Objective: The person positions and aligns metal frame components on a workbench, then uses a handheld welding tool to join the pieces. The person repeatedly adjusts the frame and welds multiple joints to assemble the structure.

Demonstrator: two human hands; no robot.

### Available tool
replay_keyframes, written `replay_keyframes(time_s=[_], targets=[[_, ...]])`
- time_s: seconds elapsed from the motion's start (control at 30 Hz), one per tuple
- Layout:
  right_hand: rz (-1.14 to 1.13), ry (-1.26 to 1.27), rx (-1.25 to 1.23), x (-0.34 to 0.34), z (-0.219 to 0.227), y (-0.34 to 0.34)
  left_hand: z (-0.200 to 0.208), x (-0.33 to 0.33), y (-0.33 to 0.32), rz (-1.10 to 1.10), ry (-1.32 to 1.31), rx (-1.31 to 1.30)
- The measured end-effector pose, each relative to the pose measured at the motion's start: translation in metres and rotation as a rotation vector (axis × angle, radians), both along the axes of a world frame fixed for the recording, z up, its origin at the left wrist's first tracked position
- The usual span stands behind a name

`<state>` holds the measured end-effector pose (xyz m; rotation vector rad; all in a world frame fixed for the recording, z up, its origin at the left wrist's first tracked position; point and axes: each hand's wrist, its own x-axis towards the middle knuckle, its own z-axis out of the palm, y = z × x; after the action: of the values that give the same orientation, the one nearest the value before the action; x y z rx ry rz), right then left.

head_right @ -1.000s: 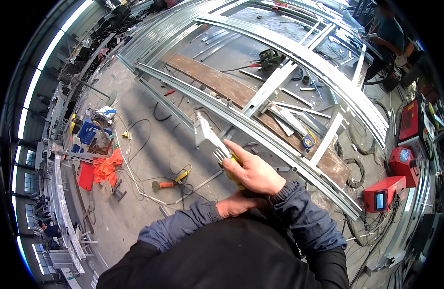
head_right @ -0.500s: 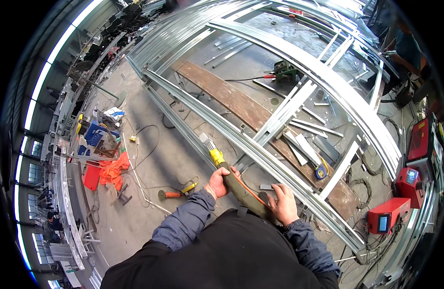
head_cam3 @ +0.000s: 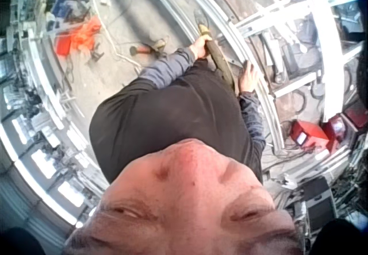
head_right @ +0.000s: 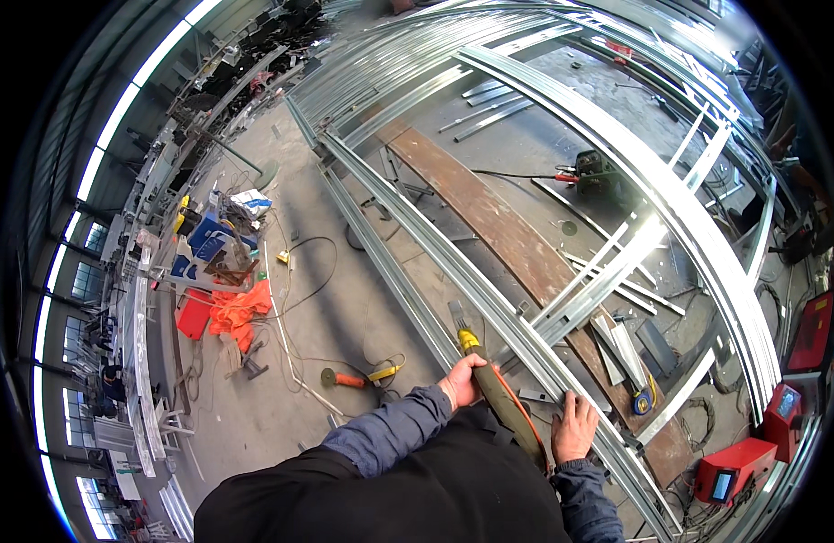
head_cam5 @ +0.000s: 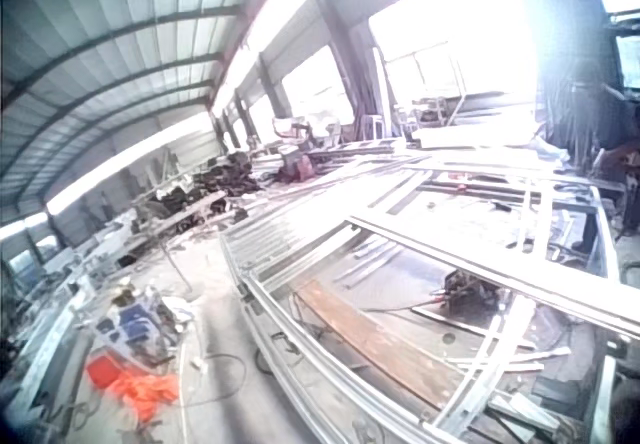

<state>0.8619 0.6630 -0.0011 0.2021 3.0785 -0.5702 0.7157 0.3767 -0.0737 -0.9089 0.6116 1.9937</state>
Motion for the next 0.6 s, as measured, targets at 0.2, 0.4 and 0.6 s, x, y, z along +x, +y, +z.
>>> replay_keyframes(time_s=[0.2,0.4,0.6], targets=[[-0.135,-0.057,0.055,-0.024,-0.008,-0.027,-0.006,-0.018,-0.001,0.043,-0.045,-0.079],[-0.122,-0.09,0.035,-0.032,-0.015,-0.02,-0.018,-0.055,-0.01,-0.005,-0.067,-0.074],[-0.052,-0.104,-0.015,-0.036,-0.006,-0.006,-0.033,-0.079,-0.011,-0.092,0.0,-0.267]])
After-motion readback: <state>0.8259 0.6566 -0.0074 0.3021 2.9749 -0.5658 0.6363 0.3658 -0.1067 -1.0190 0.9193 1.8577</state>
